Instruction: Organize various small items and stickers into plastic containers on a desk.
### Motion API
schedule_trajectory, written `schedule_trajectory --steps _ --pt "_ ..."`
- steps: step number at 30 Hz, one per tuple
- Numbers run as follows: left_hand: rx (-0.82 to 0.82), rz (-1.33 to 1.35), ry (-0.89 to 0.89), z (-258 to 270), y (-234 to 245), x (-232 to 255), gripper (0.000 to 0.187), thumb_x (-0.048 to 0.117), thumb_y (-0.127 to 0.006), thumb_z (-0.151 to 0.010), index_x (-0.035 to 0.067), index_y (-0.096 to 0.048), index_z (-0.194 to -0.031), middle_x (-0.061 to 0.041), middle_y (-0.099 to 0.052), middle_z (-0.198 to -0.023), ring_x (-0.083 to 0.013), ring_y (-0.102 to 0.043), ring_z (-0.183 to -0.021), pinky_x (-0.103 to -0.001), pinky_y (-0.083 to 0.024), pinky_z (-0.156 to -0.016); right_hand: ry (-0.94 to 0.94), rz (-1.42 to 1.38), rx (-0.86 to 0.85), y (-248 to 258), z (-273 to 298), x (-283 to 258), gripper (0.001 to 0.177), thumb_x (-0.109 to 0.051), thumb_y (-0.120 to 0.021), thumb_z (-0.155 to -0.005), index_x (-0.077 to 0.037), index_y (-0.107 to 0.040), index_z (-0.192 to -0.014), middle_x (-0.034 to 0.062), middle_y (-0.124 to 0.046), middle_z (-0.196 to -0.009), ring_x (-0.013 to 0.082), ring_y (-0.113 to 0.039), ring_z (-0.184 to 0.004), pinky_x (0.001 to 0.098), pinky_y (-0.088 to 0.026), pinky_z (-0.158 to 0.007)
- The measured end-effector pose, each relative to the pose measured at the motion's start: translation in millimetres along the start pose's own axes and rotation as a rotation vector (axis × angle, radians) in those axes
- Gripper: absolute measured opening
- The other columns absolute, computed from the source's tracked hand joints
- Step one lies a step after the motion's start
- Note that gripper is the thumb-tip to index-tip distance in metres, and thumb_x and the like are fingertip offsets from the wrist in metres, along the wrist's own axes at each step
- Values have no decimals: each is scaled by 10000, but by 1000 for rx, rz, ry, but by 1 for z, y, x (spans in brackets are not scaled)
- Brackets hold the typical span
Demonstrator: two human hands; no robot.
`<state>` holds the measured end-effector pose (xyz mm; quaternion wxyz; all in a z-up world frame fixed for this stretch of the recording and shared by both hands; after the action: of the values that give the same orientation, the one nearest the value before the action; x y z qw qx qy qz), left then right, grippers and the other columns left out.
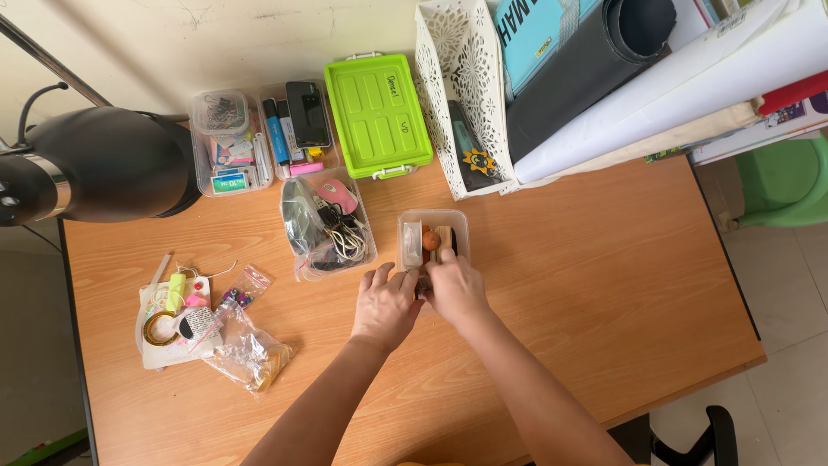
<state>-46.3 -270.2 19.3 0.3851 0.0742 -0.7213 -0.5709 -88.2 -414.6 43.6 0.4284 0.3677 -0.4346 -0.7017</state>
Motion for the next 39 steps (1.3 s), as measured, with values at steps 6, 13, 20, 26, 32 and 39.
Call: schedule_trajectory --steps 6,13,20,26,32,39 --pt "45 0 -45 -1 -2 -1 322 241 -773 -814 116 -671 -1092 -71 -697 -1120 -347 -573 -1208 -509 -418 -1012 -162 -381 -79 28 3 -4 367 -247 -868 -736 -77 -693 -1011 114 -740 -944 283 -707 -905 422 -567 -800" --pt "119 233 70 5 9 0 337 132 -714 -852 74 -646 -1178 -122 -623 -1175 -324 -657 -1023 -448 -560 -805 -164 -684 -32 -1 1 7 275 -127 -781 -818 -51 -703 -1071 142 -761 -950 255 -753 -844 363 -603 -751" --pt "-60 125 60 10 -16 -8 264 41 -625 -885 102 -628 -1142 -118 -621 -1143 -308 -686 -995 -438 -580 -801 -77 -594 4 -13 0 2 143 -78 -742 -839 -48 -762 -978 126 -782 -906 246 -768 -782 343 -618 -736" --pt "215 34 117 8 32 -29 300 168 -683 -894 98 -649 -1184 -103 -653 -1179 -305 -623 -1060 -454 -512 -865 -99 -718 252 16 -9 37 131 -126 -733 -866 -66 -773 -975 100 -799 -891 220 -784 -791 340 -616 -734" --pt "233 -100 128 27 34 -68 398 94 -670 -830 46 -657 -1224 -105 -662 -1199 -302 -586 -1175 -458 -473 -970 -251 -633 420 13 -14 89 248 -138 -718 -880 -66 -709 -1118 124 -759 -1018 244 -758 -861 360 -591 -778" --pt "192 -120 148 30 28 -63 359 33 -635 -811 53 -671 -1168 -95 -668 -1166 -302 -578 -1192 -470 -455 -1037 4 -300 664 67 -94 108 252 -84 -706 -903 -55 -705 -1154 179 -745 -1094 362 -711 -975 452 -566 -865"
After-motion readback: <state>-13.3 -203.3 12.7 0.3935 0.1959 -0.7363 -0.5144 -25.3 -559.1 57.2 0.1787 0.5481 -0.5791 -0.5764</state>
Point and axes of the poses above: each hand's wrist, its own z-axis away from the middle knuckle, its own y-axis out of the back of the hand, x = y × z, the point moved 1 cm from there along -z, towards the middle knuckle
